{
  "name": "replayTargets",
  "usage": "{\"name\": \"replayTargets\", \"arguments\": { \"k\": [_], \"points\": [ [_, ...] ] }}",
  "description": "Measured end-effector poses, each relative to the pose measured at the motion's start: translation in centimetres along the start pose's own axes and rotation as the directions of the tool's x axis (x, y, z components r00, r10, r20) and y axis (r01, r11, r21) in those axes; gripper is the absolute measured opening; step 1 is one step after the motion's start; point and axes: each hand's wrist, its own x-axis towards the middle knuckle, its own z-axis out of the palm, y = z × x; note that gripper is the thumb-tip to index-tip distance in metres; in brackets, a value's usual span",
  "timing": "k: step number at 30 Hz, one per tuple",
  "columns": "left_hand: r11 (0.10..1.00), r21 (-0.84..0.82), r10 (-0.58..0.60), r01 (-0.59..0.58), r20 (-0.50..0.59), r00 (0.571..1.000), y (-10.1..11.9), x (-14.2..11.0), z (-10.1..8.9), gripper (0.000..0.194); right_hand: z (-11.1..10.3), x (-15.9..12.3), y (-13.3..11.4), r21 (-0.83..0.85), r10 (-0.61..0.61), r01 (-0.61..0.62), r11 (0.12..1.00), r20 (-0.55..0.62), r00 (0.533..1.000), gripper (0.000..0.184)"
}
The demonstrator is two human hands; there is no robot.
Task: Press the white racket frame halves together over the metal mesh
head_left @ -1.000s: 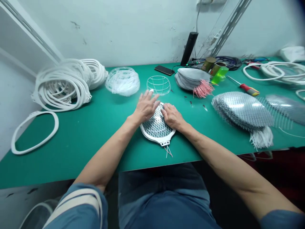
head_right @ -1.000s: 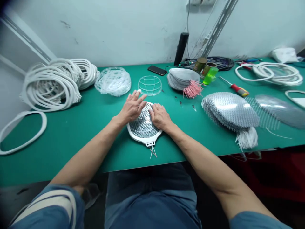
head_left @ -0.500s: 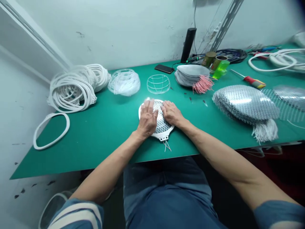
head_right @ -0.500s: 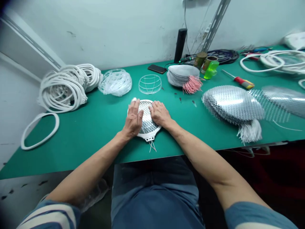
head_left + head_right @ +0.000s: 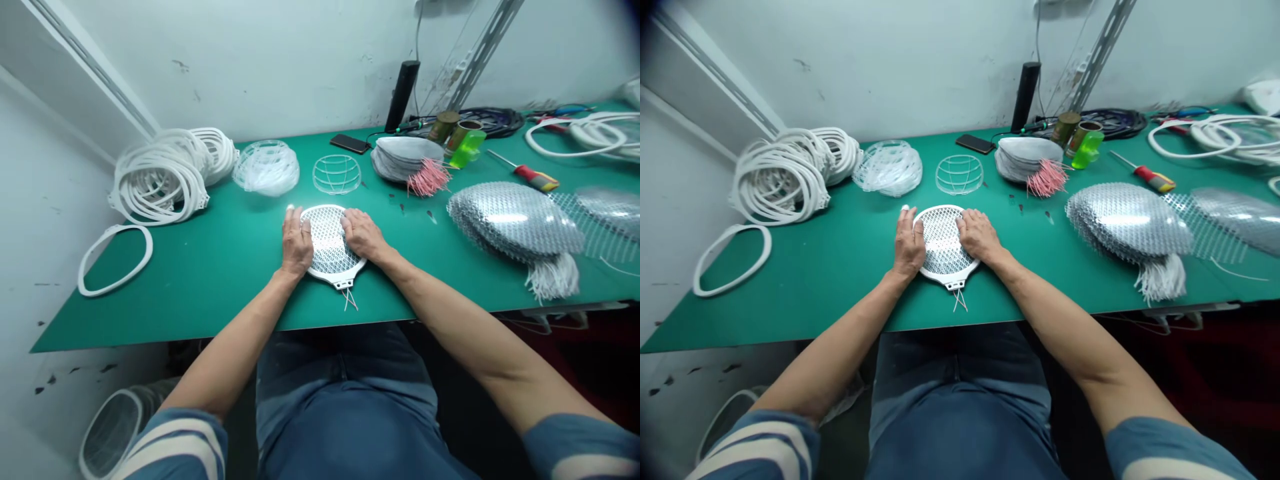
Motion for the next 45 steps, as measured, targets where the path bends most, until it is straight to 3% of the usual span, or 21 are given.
{"name": "replayTargets", "arguments": {
  "k": [5,11,19,24,32,40,45],
  "points": [
    [0.985,0.162,-0.075,0.055,0.121,0.99,-1.6,-0.8,-1.4,0.048,0.3,-0.1,0.1,0.001,0.009,-0.009,1.0,-0.001,1.0,0.056],
    [0.98,0.201,-0.035,-0.003,0.186,0.982,-2.0,-0.7,-2.5,0.035,0.5,-0.1,0.1,-0.01,0.03,-0.03,0.999,-0.004,1.0,0.058],
    [0.968,0.246,-0.018,-0.043,0.239,0.971,-3.0,-2.1,-3.6,0.041,0.8,-2.9,-1.8,-0.034,0.064,-0.064,0.997,0.005,0.998,0.066],
    [0.959,0.275,-0.014,-0.064,0.271,0.963,-3.1,-2.4,-3.7,0.044,0.5,-2.9,-1.7,-0.026,0.082,-0.08,0.996,0.043,0.996,0.065],
    [0.957,0.282,-0.015,-0.065,0.271,0.963,-3.4,-2.4,-3.6,0.044,0.0,1.6,-0.8,-0.074,-0.04,0.055,0.996,0.181,0.983,0.06],
    [0.973,0.227,-0.034,-0.037,0.3,0.953,-2.0,-1.1,-2.4,0.053,-0.5,1.6,-1.4,-0.128,-0.008,0.038,0.991,0.223,0.975,0.061],
    [0.957,0.269,-0.005,-0.11,0.396,0.918,-0.8,-0.4,-1.6,0.062,-1.1,1.8,-1.6,-0.113,0.042,-0.008,0.994,0.295,0.955,0.064]
  ]
}}
